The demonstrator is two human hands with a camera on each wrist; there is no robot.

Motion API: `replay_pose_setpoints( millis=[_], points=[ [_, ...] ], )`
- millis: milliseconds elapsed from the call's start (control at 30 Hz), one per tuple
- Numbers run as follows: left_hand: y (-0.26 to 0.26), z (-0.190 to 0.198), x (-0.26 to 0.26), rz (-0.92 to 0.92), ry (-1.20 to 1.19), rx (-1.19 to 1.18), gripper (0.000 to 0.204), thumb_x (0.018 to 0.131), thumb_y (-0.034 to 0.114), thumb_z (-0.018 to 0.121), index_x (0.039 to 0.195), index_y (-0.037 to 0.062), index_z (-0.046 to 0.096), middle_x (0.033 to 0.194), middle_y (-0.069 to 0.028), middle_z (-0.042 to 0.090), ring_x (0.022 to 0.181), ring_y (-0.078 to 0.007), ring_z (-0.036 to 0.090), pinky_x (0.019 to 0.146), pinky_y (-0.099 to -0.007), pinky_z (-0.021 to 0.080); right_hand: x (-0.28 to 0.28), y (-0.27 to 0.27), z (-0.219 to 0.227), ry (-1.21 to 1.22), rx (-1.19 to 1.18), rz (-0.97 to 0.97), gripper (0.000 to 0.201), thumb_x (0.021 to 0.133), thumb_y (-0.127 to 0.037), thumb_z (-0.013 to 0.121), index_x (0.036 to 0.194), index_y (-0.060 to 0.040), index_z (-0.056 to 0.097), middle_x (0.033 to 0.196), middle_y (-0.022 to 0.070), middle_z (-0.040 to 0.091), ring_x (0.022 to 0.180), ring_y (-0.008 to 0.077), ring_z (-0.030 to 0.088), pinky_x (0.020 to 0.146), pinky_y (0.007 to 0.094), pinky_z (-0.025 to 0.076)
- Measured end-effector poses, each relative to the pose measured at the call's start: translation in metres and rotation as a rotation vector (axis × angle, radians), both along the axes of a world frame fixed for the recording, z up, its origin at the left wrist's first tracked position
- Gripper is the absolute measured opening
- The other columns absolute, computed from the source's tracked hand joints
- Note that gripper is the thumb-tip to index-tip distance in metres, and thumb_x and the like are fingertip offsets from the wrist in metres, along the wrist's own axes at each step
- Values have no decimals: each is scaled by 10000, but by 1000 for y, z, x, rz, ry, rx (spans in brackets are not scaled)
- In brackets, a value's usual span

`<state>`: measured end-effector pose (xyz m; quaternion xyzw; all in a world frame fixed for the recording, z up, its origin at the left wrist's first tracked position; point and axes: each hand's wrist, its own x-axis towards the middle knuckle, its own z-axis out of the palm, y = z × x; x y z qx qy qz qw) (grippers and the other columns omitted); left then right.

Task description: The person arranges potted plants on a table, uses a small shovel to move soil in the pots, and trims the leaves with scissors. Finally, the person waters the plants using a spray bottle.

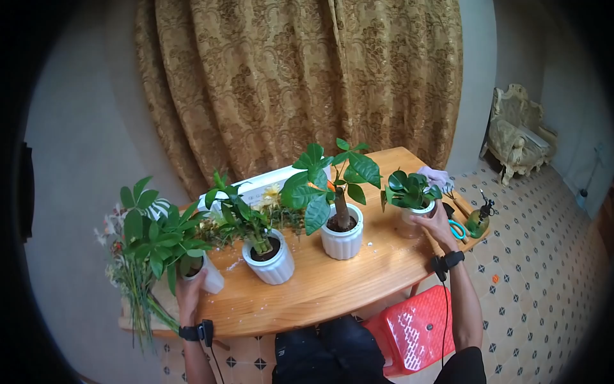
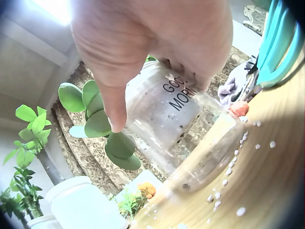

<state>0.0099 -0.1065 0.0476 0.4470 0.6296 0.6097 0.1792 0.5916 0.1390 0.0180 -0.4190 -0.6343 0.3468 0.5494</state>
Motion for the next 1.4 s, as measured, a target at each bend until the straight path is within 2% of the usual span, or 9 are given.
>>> replay_pose_setpoints(
  millis=[200, 300, 367, 467, 900, 1000, 1067, 1300, 1400],
  points=[
    [1, 2, 4, 19, 13, 25, 611, 834, 106, 785, 1349, -37, 488, 1261, -128, 617, 1138, -220, 599, 1022, -338, 444, 0, -1, 2, -43, -36, -5, 896, 720, -178, 901, 1441, -22, 392, 1377, 100, 539, 1258, 204, 530, 1095, 351, 412],
    [1, 3, 7, 39, 51, 85, 489, 863, 148, 783, 1275, -23, 584, 1196, -106, 659, 1066, -198, 622, 961, -339, 481, -4, -4, 7, -7, -40, 27, 888, 725, -181, 897, 1439, -25, 394, 1357, 87, 553, 1239, 189, 539, 1080, 340, 419],
    [1, 4, 8, 36, -25, 42, 632, 826, 104, 795, 1358, -41, 485, 1282, -132, 604, 1148, -222, 591, 1028, -336, 437, -5, -5, 8, 3, -36, 26, 881, 727, -174, 895, 1437, -26, 395, 1356, 84, 554, 1237, 187, 539, 1079, 338, 420],
    [2, 2, 4, 51, 28, 36, 654, 826, 109, 801, 1372, -39, 474, 1288, -131, 600, 1155, -221, 588, 1028, -337, 437, -5, -6, 8, 13, -34, 29, 865, 734, -157, 892, 1433, -28, 398, 1353, 78, 555, 1234, 181, 538, 1076, 336, 420],
    [-1, 2, 2, 25, 2, -7, 691, 832, 117, 796, 1400, -39, 434, 1311, -133, 583, 1181, -223, 582, 1033, -342, 442, -3, -4, 6, -14, -46, 6, 850, 733, -169, 902, 1413, -14, 416, 1333, 73, 564, 1217, 171, 535, 1058, 321, 408],
    [-1, 2, 2, -8, 33, 5, 542, 875, 178, 780, 1320, -29, 550, 1270, -111, 628, 1147, -197, 589, 1028, -326, 427, -3, -2, 5, 6, -33, 25, 841, 734, -175, 901, 1406, -10, 424, 1332, 76, 567, 1221, 179, 538, 1067, 324, 404],
    [0, 0, 0, -5, 11, -7, 672, 836, 130, 790, 1385, -44, 442, 1308, -136, 580, 1189, -229, 575, 1049, -348, 425, -2, -2, 4, 13, -35, 31, 834, 735, -176, 900, 1403, -9, 427, 1333, 77, 567, 1225, 183, 539, 1073, 326, 402],
    [0, 5, 8, 11, -9, 11, 678, 830, 112, 792, 1389, -48, 443, 1320, -148, 571, 1198, -235, 570, 1055, -349, 419, -4, -2, -11, 7, -32, -42, 884, 744, -168, 895, 1452, 7, 395, 1387, 113, 557, 1291, 211, 516, 1147, 366, 353],
    [1, 0, 5, 12, 74, 12, 529, 883, 140, 767, 1328, -26, 535, 1260, -104, 622, 1149, -195, 589, 1030, -323, 427, -1, 1, -20, -4, -23, -82, 877, 739, -193, 903, 1439, 11, 415, 1378, 117, 564, 1281, 213, 522, 1135, 363, 365]
  ],
)
